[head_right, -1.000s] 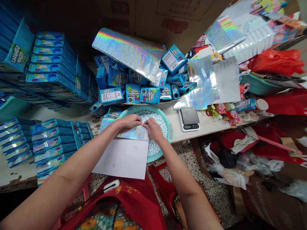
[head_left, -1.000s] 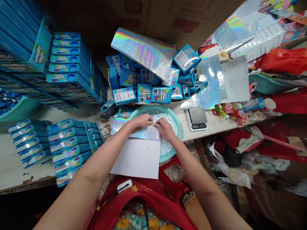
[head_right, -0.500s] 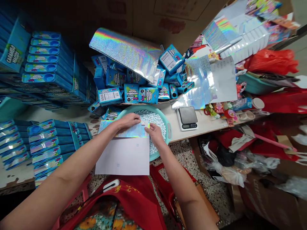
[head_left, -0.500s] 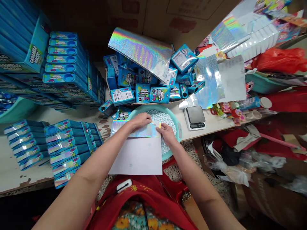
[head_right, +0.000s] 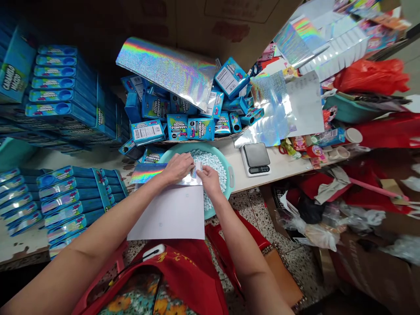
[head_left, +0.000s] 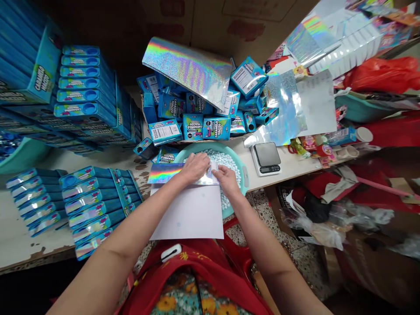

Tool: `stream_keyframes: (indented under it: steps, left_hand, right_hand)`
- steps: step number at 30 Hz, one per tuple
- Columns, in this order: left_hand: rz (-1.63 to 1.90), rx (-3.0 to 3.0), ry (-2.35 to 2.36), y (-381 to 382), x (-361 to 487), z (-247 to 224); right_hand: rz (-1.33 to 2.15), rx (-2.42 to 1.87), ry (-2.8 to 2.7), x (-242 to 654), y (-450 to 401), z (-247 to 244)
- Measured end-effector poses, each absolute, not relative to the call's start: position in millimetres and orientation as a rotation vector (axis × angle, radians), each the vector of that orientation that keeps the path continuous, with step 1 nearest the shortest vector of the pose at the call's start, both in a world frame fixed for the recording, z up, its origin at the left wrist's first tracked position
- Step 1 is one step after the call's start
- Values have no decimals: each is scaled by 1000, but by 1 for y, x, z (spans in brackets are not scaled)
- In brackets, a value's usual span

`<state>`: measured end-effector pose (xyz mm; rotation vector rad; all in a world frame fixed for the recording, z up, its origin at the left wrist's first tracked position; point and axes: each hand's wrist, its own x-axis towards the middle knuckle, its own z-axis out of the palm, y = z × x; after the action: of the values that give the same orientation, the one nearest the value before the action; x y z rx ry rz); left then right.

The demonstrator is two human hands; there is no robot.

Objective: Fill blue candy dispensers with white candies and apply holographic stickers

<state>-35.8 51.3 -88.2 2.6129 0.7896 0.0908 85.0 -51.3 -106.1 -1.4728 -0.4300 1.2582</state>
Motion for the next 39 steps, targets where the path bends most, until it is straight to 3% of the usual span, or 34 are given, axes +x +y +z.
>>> stream_keyframes:
  steps: [6,10,17,26,34,39]
  left_hand:
    - [154,2049,886,70,-42,-95]
    - [198,1993,830,82,-48,-96]
    - [313,2184,936,70,-52,-68]
    - [498,2648,985,34,-72,-16]
    - [279,2195,911,30,-125,6]
    - [384,1637,871,19,-161,13]
  right_hand:
    - [1211,-1562,-438,91,-52,-116]
    - [1207,-1605,-467,95,-54,-120]
    - [606,-1830,-799,89,-55,-75]
    - [1405,-1474,-607,66,-39,-32]
    - [1632,-1321,-983,46,-49,-2]
    - [1758,-1297,-890,26,-48,14]
